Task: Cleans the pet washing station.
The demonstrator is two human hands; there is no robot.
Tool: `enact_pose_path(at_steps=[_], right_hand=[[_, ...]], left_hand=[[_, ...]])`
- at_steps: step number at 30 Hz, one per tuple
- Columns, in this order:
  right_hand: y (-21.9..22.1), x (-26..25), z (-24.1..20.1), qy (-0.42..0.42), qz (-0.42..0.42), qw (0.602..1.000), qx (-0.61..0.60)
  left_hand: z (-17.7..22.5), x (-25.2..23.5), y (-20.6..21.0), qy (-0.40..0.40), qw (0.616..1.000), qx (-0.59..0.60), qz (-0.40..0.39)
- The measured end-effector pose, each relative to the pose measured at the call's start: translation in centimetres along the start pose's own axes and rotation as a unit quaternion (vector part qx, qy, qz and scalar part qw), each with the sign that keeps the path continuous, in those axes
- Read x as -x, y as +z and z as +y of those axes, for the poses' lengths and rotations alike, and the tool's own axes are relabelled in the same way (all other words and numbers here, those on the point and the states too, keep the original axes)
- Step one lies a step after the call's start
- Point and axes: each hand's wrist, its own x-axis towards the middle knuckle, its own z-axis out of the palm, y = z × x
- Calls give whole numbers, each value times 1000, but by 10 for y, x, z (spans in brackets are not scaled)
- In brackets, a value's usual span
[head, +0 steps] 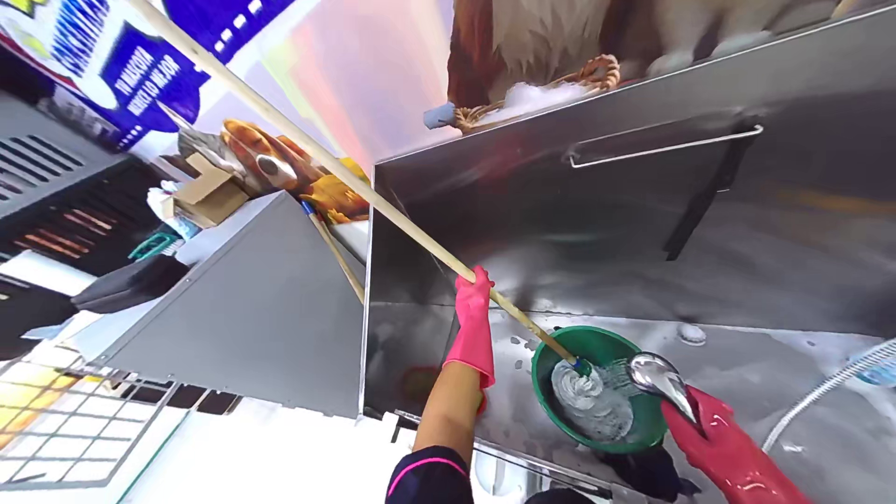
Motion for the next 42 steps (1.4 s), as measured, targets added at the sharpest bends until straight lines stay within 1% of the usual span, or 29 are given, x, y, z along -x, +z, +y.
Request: enact_pose_path(at_steps=[2, 5, 8, 13, 17, 21, 24, 28, 30, 32, 37, 39, 42], right_hand=[[0, 1, 3, -5, 5, 1000, 5], [2, 1, 5, 10, 10, 1000, 15], [3, 1, 7, 22, 13, 1000, 17], [3, 2, 5, 24, 11, 1000, 15], [5, 1, 6, 22, 22, 999, 34], [2, 1, 3, 40, 6, 999, 36], [-3, 2, -11, 40, -11, 998, 52], [-13, 9, -19, 37, -37, 996, 66], [-16, 8, -22, 33, -45, 996, 65], [-17, 9, -24, 32, -50, 996, 67], [-15, 7, -19, 23, -56, 996, 70], [-11, 7, -13, 7, -38, 997, 74], [-13, 8, -17, 20, -53, 995, 80]], left_hand=[[-10, -5, -6, -7, 1000, 8, 7], [-23, -12, -14, -33, 999, 20, 13], [-34, -17, -21, -60, 998, 6, 19], [-52, -23, -32, -74, 997, -23, 13], [-57, -24, -38, -101, 994, -51, 13], [-57, -21, -44, -124, 990, -71, -3], [-62, -20, -53, -127, 990, -64, -16], [-68, -8, -56, -148, 988, -12, -49], [-65, -1, -62, -161, 983, 5, -85], [-67, 6, -72, -178, 976, 5, -123], [-75, 21, -89, -220, 957, -18, -188], [-75, 28, -94, -225, 952, -36, -206], [-78, 34, -102, -241, 946, -48, -214]])
